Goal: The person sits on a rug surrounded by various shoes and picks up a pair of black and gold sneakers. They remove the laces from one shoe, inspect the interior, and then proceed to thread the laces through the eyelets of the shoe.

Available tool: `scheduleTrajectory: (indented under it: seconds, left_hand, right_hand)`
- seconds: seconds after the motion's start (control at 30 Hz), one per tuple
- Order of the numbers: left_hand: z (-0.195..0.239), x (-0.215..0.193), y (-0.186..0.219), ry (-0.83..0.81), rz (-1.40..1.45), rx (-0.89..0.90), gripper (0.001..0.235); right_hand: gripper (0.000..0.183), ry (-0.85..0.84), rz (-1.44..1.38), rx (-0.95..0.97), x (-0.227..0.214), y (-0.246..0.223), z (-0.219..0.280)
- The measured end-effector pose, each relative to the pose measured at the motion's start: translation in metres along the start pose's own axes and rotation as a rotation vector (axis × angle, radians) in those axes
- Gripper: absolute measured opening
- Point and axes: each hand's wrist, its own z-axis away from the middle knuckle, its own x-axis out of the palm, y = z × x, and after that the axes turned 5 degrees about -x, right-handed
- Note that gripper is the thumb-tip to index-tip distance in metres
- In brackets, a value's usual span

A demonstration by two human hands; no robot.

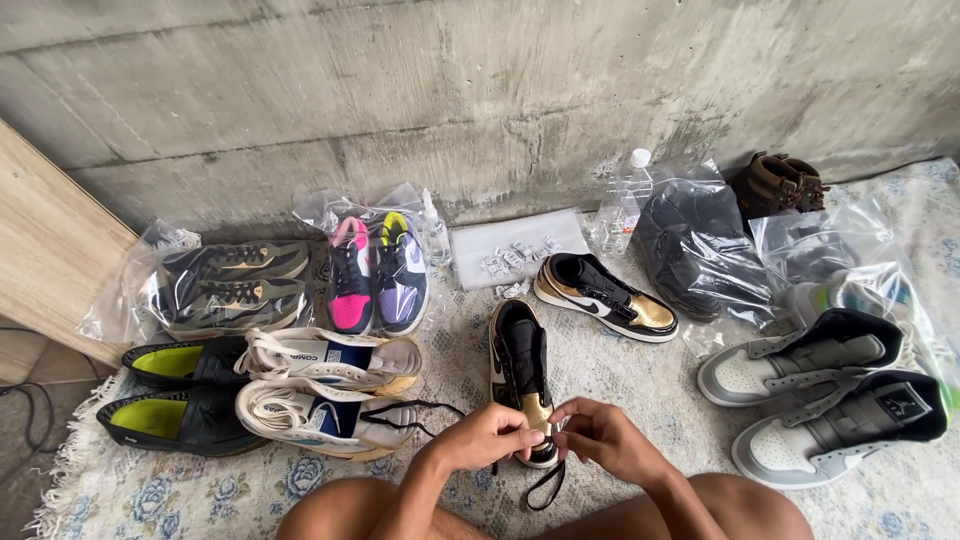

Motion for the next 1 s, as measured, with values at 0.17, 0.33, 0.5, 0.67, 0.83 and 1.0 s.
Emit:
scheduleTrajectory:
  seconds: [0.17, 0.33, 0.5, 0.67, 0.83, 1.0]
  left_hand:
    - [-0.002, -0.019, -0.019, 0.053, 0.077, 0.103, 0.028]
    - [0.031, -0.063, -0.024, 0.078, 0.224, 0.41, 0.03]
    - [0.114, -0.107, -0.02, 0.406, 0.363, 0.353, 0.017]
    - [0.186, -0.155, -0.095, 0.794, 0.612, 0.345, 0.017]
    - [0.276, -0.196, -0.162, 0.905, 0.618, 0.399, 0.021]
    - [0.336, -0.213, -0.207, 1.174, 0.293, 0.26, 0.02]
  right_hand:
    - [0.023, 0.105, 0.304, 0.09, -0.015, 0.035, -0.003]
    - [0.012, 0.172, 0.469, 0.144, -0.029, 0.038, -0.007]
    - [0.016, 0.209, 0.668, 0.3, -0.035, 0.036, -0.008]
    - [0.026, 0.256, 0.659, 0.323, -0.039, 0.037, -0.008]
    - [0.023, 0.327, 0.685, 0.316, -0.044, 0.04, -0.008]
    - [0.032, 0.344, 0.691, 0.367, -0.042, 0.034, -0.008]
